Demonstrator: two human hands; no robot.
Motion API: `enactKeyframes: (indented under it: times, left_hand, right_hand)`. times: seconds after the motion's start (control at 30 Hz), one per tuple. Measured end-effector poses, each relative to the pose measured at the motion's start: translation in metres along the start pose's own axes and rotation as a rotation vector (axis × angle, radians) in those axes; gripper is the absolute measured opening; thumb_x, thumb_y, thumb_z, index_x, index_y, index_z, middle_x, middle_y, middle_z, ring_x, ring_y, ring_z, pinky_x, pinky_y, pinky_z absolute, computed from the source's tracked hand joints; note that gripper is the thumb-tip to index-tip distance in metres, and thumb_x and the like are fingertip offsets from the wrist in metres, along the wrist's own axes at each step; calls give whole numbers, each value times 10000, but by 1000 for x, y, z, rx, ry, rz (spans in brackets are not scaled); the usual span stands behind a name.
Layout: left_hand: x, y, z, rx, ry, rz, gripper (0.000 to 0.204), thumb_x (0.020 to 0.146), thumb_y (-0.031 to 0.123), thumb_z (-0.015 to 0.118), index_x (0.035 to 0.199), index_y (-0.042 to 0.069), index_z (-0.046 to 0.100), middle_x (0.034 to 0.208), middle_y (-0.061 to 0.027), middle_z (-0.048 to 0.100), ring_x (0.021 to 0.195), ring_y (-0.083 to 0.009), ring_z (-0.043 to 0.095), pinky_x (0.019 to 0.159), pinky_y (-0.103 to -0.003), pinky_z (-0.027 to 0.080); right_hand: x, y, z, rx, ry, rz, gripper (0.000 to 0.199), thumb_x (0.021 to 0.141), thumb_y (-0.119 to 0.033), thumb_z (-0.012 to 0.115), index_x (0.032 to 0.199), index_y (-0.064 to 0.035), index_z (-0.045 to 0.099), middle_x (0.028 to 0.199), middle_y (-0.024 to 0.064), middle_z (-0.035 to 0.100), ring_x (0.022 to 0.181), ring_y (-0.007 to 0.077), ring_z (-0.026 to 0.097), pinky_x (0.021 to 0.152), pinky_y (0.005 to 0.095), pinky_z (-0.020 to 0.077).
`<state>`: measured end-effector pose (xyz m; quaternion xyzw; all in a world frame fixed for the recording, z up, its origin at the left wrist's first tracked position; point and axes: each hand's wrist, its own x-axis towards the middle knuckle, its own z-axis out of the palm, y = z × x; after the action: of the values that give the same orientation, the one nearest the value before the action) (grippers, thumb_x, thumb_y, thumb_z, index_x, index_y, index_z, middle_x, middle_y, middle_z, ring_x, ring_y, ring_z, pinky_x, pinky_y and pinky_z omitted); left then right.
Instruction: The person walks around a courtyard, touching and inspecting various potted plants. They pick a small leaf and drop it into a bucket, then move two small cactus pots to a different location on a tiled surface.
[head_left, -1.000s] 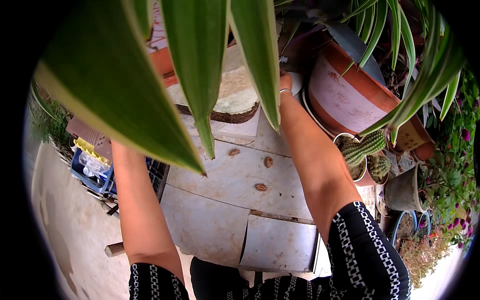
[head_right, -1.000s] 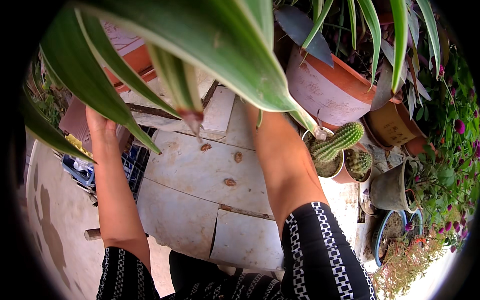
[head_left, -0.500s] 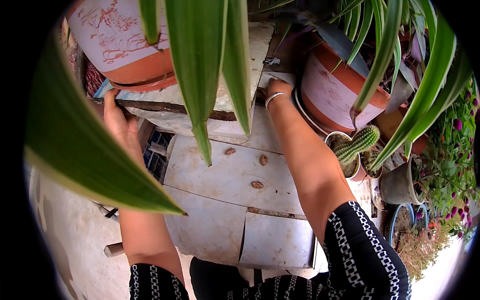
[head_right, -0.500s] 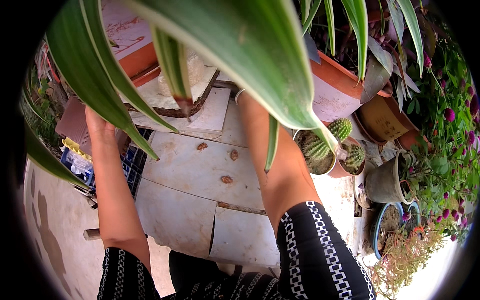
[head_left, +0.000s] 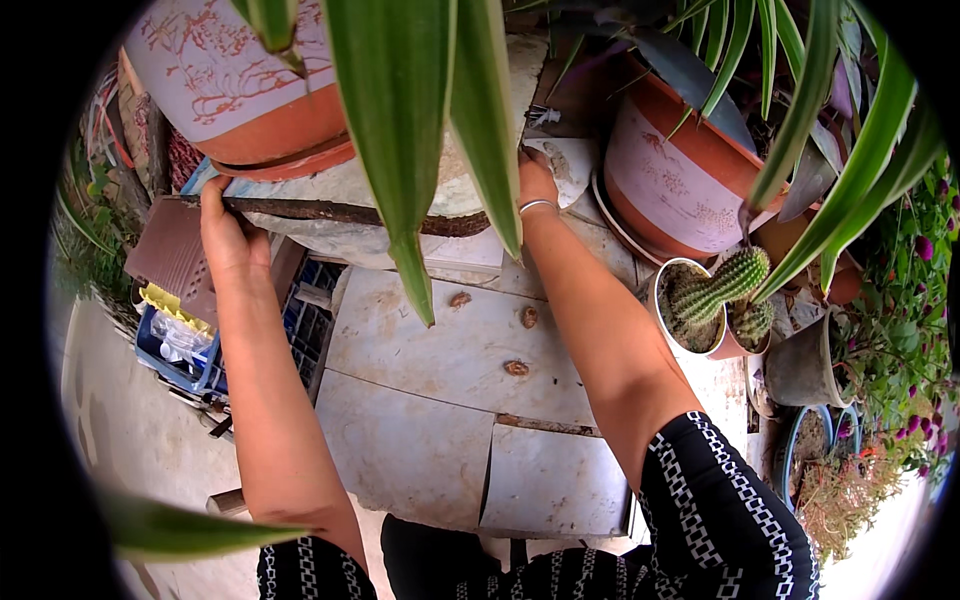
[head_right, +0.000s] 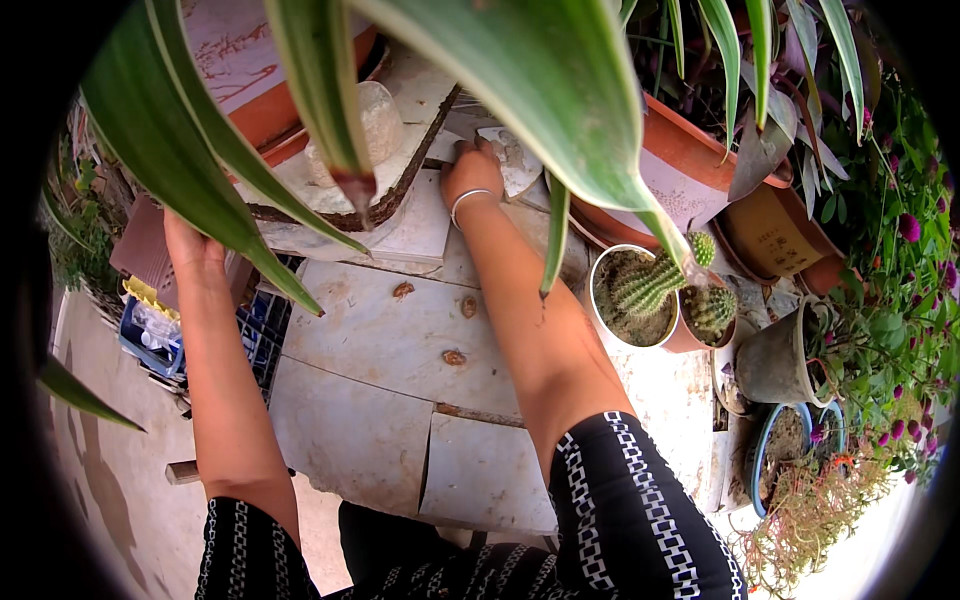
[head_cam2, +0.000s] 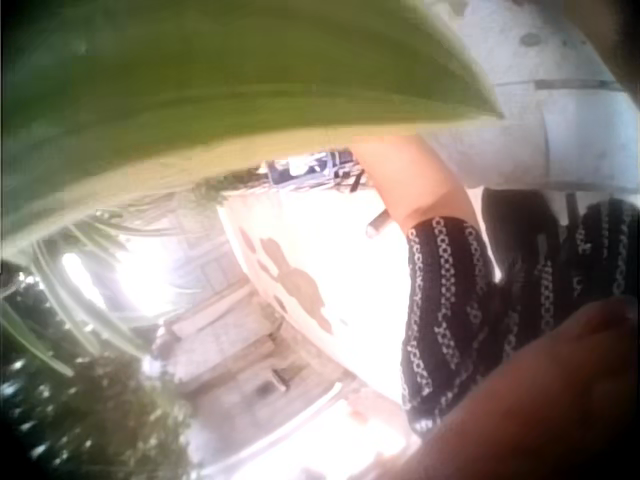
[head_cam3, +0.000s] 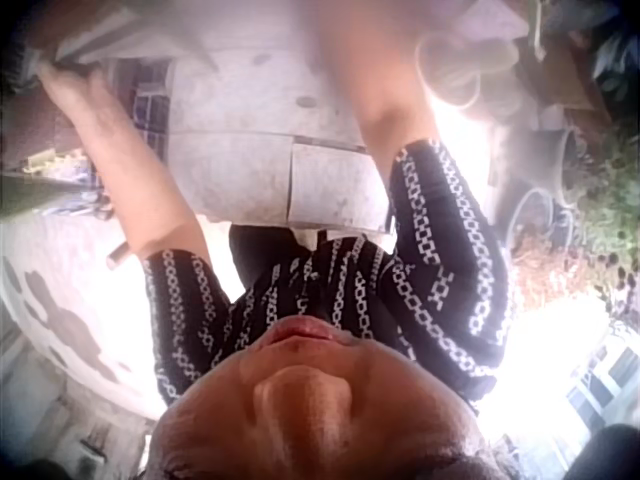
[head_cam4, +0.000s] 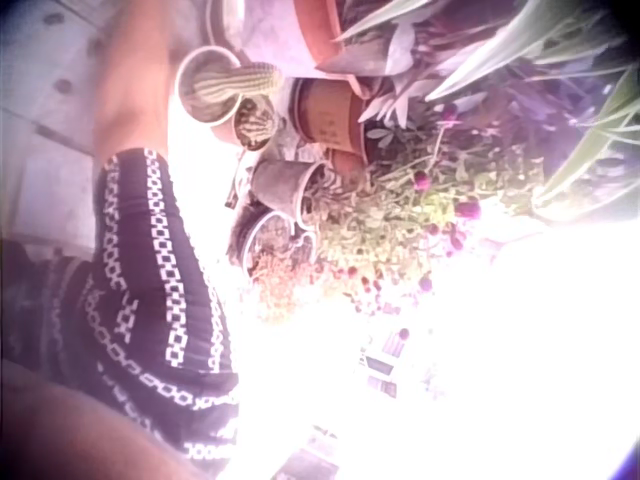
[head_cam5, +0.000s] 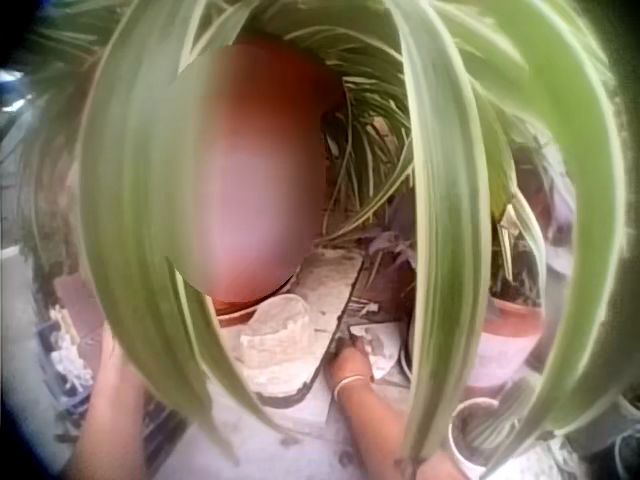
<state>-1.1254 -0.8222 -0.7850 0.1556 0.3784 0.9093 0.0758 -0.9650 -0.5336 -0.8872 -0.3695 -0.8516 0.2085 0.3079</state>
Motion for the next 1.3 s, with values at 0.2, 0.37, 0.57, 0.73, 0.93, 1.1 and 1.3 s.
enactKeyframes:
  times: [0.2,0.37,0.57,0.73,0.93,1.1,1.3]
  left_hand:
    - [-1,-5,5,21,20,35,296,802,192,578,1030,4,569,1080,-82,586,1006,-195,550,868,-331,437]
    - [-8,1,14,-14,53,0,294,800,187,584,1026,0,562,1055,-85,597,963,-194,574,835,-327,452]
    - [7,-3,29,-5,29,-22,265,798,177,592,999,5,575,1023,-77,594,932,-199,573,814,-332,453]
    - [13,-6,29,102,84,-42,306,781,211,618,1016,18,577,1034,-73,586,919,-194,565,797,-316,453]
    - [-19,3,6,173,199,-106,452,823,322,614,1155,32,515,1130,-61,542,1068,-181,500,897,-339,383]
    - [-201,-56,62,279,-5,49,382,859,115,546,1210,-7,455,1191,-127,501,1146,-201,456,961,-324,358]
    - [-332,-128,156,1049,-746,-168,993,637,148,770,1395,25,140,1364,-241,333,1254,-322,374,1002,-369,348]
  right_hand:
    - [11,13,-6,-171,213,-101,242,763,-145,576,988,-70,624,1106,159,554,1022,343,509,891,386,429]
    - [-25,2,-18,139,204,-60,250,730,-107,580,971,-73,635,1022,177,583,988,347,526,880,391,423]
    - [-120,-8,-92,182,5,-189,246,754,-122,613,996,-80,624,996,161,595,808,284,599,713,357,474]
    - [-215,7,-196,360,-84,-201,213,780,-88,608,990,-59,613,960,128,606,811,238,619,643,327,479]
    - [-298,61,-274,564,-86,67,214,824,-49,591,1036,-23,600,933,67,645,829,136,618,735,257,486]
    - [-292,123,-306,407,263,252,385,796,-63,614,1167,-33,515,1119,123,580,1002,199,575,815,305,475]
    - [-243,178,-280,370,253,226,889,657,-125,738,1367,16,221,1313,218,413,1188,305,448,987,329,364]
